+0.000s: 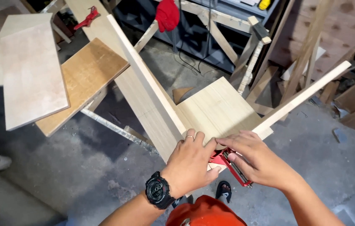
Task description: The person is assembling a wooden structure by aligning boards at right angles and securing them with corner clamps.
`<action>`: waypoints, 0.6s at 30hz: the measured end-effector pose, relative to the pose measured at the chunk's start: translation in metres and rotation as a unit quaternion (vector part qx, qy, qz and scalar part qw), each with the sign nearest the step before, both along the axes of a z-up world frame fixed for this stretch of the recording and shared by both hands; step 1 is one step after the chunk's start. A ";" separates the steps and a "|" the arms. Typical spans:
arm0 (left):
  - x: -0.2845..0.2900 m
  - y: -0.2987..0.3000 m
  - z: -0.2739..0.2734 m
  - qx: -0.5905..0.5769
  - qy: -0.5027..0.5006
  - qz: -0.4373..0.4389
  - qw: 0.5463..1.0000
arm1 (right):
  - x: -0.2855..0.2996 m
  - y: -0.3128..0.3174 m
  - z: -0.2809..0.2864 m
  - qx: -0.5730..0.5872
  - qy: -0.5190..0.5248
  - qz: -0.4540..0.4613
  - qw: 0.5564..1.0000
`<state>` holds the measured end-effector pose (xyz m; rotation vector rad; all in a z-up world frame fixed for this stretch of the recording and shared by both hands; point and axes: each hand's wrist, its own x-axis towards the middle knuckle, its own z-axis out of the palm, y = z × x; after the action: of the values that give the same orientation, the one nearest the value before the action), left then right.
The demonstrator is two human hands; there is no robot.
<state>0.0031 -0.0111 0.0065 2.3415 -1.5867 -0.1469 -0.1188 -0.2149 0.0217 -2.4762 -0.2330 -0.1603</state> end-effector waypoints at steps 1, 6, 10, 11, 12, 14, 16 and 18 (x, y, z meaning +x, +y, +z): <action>-0.001 0.001 0.004 0.004 -0.013 0.013 1.000 | 0.001 -0.002 -0.001 0.015 0.015 0.000 1.000; -0.024 0.041 0.041 0.008 -0.049 0.068 0.996 | 0.007 -0.002 0.000 0.007 0.007 0.033 0.999; -0.070 0.076 0.019 -0.339 0.038 0.138 0.930 | 0.013 -0.001 0.008 0.023 0.023 0.079 0.996; -0.085 0.080 -0.001 -0.457 0.041 0.170 0.872 | 0.014 -0.001 0.007 0.022 0.034 0.090 0.995; -0.093 0.080 -0.026 -0.458 0.038 0.177 0.870 | 0.017 0.001 0.007 0.021 0.035 0.097 0.994; -0.110 0.079 -0.077 -0.207 0.172 0.269 0.925 | 0.020 0.006 0.007 0.016 0.044 0.094 0.994; -0.095 0.060 -0.077 -0.126 0.261 0.275 0.917 | 0.025 0.006 0.008 0.011 0.050 0.105 0.993; -0.085 0.040 -0.077 -0.045 0.349 0.272 0.896 | 0.027 0.005 0.007 0.006 0.056 0.114 0.992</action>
<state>-0.0816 0.0291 -0.0702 2.1868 -0.5677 -0.6731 -0.0917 -0.2099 0.0286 -2.4158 -0.4612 0.0722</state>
